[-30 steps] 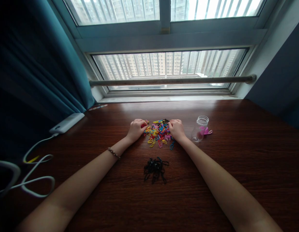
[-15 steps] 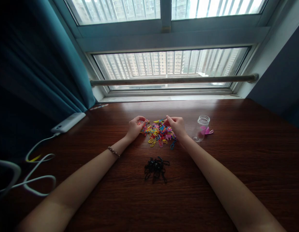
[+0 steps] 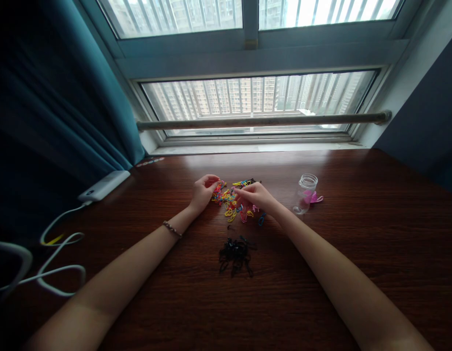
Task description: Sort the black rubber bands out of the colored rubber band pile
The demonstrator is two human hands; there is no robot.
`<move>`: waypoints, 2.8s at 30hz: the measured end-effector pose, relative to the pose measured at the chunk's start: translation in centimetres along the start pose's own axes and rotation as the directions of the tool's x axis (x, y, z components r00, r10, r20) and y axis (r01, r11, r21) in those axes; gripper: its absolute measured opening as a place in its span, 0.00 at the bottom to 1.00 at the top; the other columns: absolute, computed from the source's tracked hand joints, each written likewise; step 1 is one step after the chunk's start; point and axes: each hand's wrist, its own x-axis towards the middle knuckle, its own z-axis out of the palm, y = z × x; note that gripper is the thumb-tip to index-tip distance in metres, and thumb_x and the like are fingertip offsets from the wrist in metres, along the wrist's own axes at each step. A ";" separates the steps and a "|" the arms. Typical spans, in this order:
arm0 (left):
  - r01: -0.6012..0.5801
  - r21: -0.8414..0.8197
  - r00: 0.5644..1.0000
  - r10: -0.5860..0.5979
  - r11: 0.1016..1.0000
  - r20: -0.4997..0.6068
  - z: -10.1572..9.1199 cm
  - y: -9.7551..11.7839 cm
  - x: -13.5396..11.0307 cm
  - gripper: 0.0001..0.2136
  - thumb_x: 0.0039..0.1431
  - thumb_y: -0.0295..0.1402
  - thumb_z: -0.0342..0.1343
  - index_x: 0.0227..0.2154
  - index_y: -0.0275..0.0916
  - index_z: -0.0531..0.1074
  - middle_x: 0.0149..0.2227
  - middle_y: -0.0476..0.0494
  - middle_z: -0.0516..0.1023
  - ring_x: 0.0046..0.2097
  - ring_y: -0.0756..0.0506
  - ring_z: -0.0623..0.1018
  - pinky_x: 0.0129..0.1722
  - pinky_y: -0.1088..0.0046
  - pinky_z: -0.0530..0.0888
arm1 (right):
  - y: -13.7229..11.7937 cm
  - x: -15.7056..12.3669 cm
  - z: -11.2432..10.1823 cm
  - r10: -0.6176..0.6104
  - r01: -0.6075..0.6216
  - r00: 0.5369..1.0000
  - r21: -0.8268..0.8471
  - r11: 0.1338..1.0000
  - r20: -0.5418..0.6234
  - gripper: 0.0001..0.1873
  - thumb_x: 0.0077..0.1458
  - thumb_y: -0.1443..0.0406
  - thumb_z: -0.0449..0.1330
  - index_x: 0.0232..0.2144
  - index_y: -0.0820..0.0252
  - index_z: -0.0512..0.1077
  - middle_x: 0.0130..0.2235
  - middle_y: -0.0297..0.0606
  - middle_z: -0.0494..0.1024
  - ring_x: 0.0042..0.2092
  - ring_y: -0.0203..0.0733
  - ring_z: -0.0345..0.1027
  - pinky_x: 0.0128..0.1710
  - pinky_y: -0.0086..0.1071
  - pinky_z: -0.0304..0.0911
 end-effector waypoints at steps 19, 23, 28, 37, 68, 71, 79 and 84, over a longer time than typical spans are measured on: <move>-0.375 -0.260 0.699 0.456 0.890 0.552 1.0 7.5 -5.0 0.08 0.48 0.22 0.49 0.28 0.33 0.73 0.26 0.44 0.74 0.28 0.51 0.73 0.29 0.78 0.69 | 4.7 2.0 -3.4 -0.274 -0.205 0.821 -0.707 0.677 -0.500 0.16 0.56 0.65 0.48 0.32 0.62 0.76 0.38 0.41 0.77 0.43 0.41 0.68 0.42 0.28 0.57; -0.326 -0.178 0.775 0.370 0.928 0.513 0.7 7.0 -4.6 0.08 0.48 0.23 0.48 0.27 0.32 0.73 0.19 0.47 0.73 0.20 0.54 0.67 0.21 0.82 0.64 | 4.9 2.1 -3.4 -0.269 -0.209 0.827 -0.713 0.669 -0.494 0.16 0.56 0.65 0.49 0.32 0.64 0.76 0.40 0.43 0.77 0.46 0.41 0.67 0.46 0.28 0.56; -0.338 -0.133 0.696 0.343 0.932 0.631 0.5 6.5 -4.3 0.09 0.47 0.24 0.48 0.28 0.32 0.74 0.15 0.51 0.69 0.16 0.57 0.60 0.17 0.83 0.58 | 5.0 2.1 -3.5 -0.255 -0.227 0.825 -0.709 0.668 -0.505 0.16 0.56 0.65 0.48 0.33 0.63 0.76 0.40 0.42 0.77 0.44 0.40 0.68 0.44 0.28 0.58; -0.130 -0.199 0.416 0.235 0.971 0.878 0.9 7.8 -5.2 0.09 0.51 0.24 0.47 0.31 0.32 0.72 0.20 0.47 0.73 0.16 0.56 0.67 0.17 0.84 0.63 | 4.8 2.1 -3.5 -0.249 -0.236 0.829 -0.716 0.657 -0.501 0.15 0.55 0.65 0.50 0.34 0.65 0.76 0.41 0.43 0.77 0.44 0.40 0.68 0.45 0.27 0.57; -0.374 0.528 0.881 0.115 0.762 0.458 -0.8 0.3 -0.3 0.13 0.61 0.35 0.41 0.46 0.40 0.64 0.51 0.41 0.68 0.60 0.40 0.54 0.54 0.41 0.44 | 3.5 1.8 -3.1 -0.136 -0.044 0.670 -0.222 0.974 -0.729 0.16 0.50 0.60 0.52 0.28 0.64 0.76 0.33 0.41 0.79 0.37 0.43 0.72 0.40 0.33 0.64; -0.375 0.513 0.889 0.142 0.772 0.436 -0.9 0.6 -0.3 0.13 0.61 0.34 0.39 0.44 0.39 0.65 0.48 0.41 0.70 0.60 0.41 0.56 0.55 0.42 0.45 | 3.0 2.0 -2.8 -0.023 0.099 0.726 0.072 0.992 -0.687 0.12 0.47 0.61 0.56 0.25 0.65 0.75 0.31 0.42 0.78 0.34 0.41 0.72 0.38 0.33 0.66; -0.416 0.510 0.862 0.149 0.753 0.484 -0.8 0.6 -0.4 0.14 0.62 0.34 0.39 0.43 0.42 0.67 0.49 0.43 0.70 0.59 0.41 0.58 0.55 0.41 0.42 | 2.4 1.9 -2.1 -0.011 0.180 0.795 0.219 0.959 -0.607 0.10 0.44 0.62 0.60 0.21 0.65 0.74 0.28 0.41 0.78 0.31 0.39 0.72 0.38 0.34 0.67; -0.431 0.522 0.863 0.167 0.736 0.477 -0.7 0.6 -0.4 0.13 0.61 0.34 0.41 0.44 0.41 0.67 0.49 0.41 0.69 0.58 0.41 0.59 0.55 0.43 0.44 | 2.1 1.8 -2.0 0.009 0.185 0.799 0.260 0.948 -0.601 0.09 0.43 0.62 0.60 0.21 0.64 0.74 0.27 0.41 0.77 0.29 0.37 0.71 0.36 0.32 0.67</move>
